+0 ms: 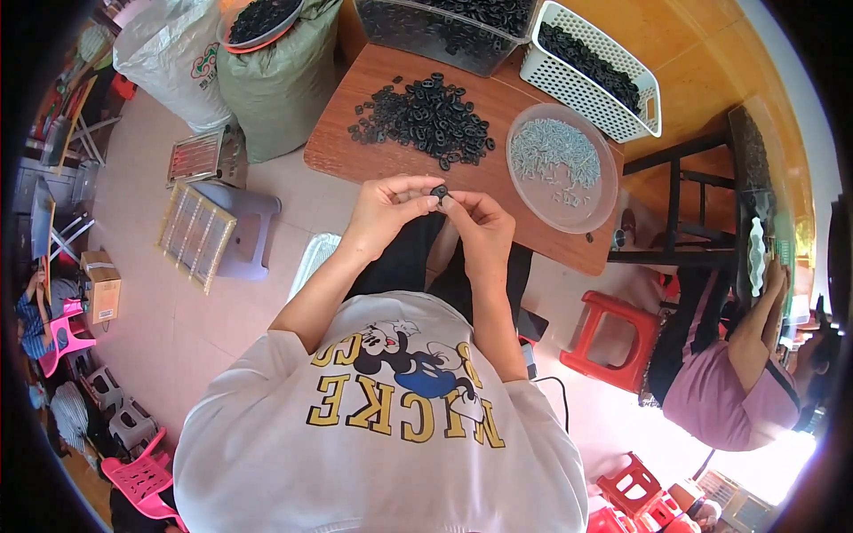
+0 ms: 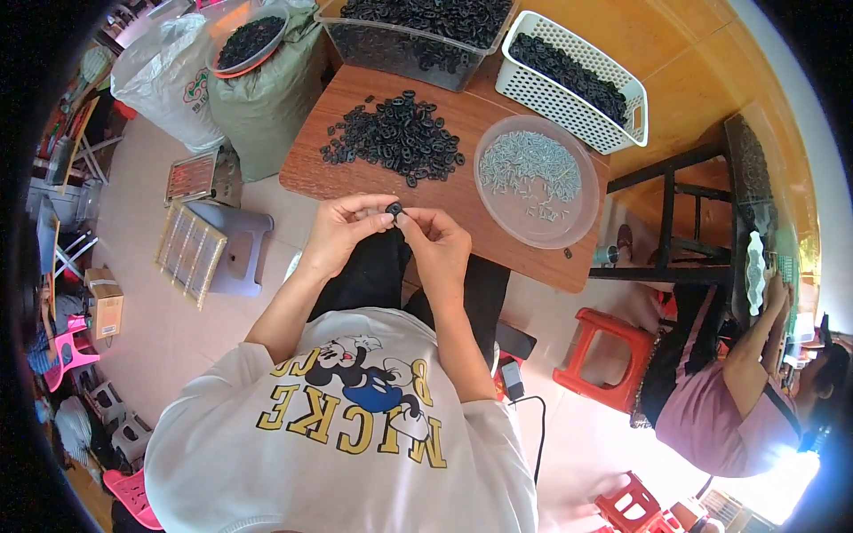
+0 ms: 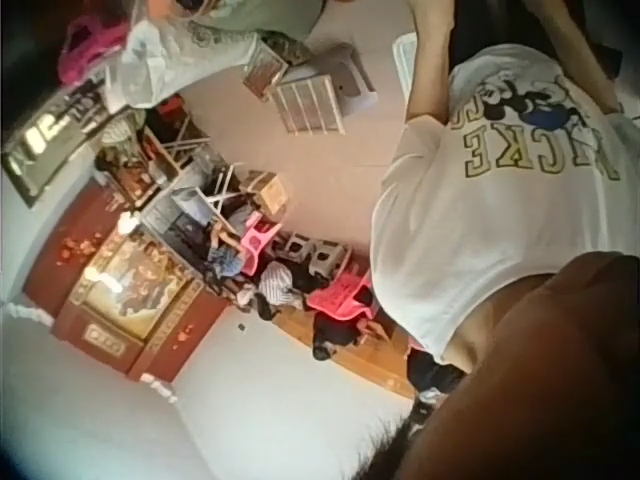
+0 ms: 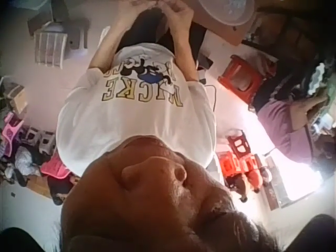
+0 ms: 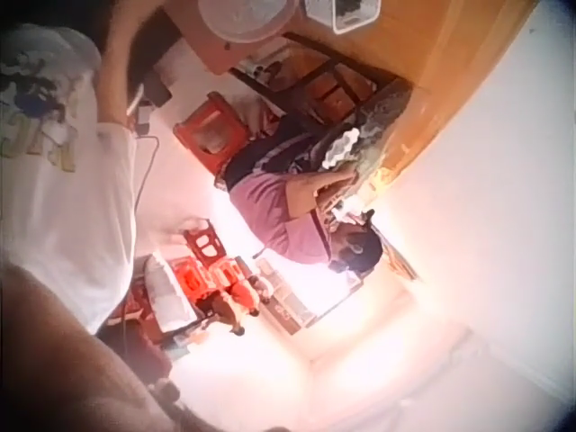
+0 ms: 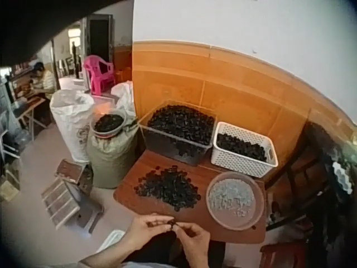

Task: The person assembles small plastic cord locks by picking up components from the table and inserting metal pins into the plastic pieces by hand.

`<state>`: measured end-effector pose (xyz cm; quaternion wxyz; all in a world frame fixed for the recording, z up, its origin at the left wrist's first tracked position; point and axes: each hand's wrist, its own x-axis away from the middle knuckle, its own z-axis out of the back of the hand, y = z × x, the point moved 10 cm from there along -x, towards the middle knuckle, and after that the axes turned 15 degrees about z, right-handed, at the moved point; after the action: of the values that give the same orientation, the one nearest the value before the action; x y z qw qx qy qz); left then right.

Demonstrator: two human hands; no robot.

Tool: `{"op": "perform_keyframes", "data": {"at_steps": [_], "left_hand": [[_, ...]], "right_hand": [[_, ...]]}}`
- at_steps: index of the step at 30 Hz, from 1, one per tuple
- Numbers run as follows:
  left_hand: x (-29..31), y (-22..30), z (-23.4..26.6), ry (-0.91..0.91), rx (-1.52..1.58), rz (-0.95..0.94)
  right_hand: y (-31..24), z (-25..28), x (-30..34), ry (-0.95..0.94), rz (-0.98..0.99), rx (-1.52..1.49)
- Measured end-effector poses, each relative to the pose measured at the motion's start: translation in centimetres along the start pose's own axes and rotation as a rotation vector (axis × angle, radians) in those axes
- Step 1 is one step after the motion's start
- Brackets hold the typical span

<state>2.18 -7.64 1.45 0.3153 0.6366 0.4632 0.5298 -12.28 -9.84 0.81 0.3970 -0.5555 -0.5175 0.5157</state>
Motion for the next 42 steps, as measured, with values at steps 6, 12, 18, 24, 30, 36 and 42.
{"op": "perform_keyframes", "data": {"at_steps": [6,12,18,24,30,36,42], "left_hand": [[0.0,-0.4,0.0,-0.010,0.075,0.021],[0.0,-0.1,0.1,-0.001,0.000,-0.074],[-0.1,-0.5,0.2,-0.027,-0.005,-0.060],[-0.3,-1.4,0.8,-0.034,0.115,0.012],[0.3,-0.8,0.6,-0.084,0.058,0.020],[1.2,0.5,1.0,-0.039,-0.149,-0.097],[1.9,1.1,0.9,-0.065,-0.139,-0.152]], "right_hand": [[-0.1,-0.2,0.1,0.045,0.003,-0.028],[-0.5,-0.8,0.0,-0.018,0.003,-0.032],[-0.6,-1.9,0.3,-0.121,0.007,-0.040],[-0.3,-1.7,0.5,-0.158,0.044,0.061],[-0.5,-1.8,0.9,-0.115,-0.005,-0.035],[-0.3,-1.9,1.5,-0.087,-0.001,-0.069],[-1.0,-2.2,1.9,-0.085,0.007,-0.080]]}}
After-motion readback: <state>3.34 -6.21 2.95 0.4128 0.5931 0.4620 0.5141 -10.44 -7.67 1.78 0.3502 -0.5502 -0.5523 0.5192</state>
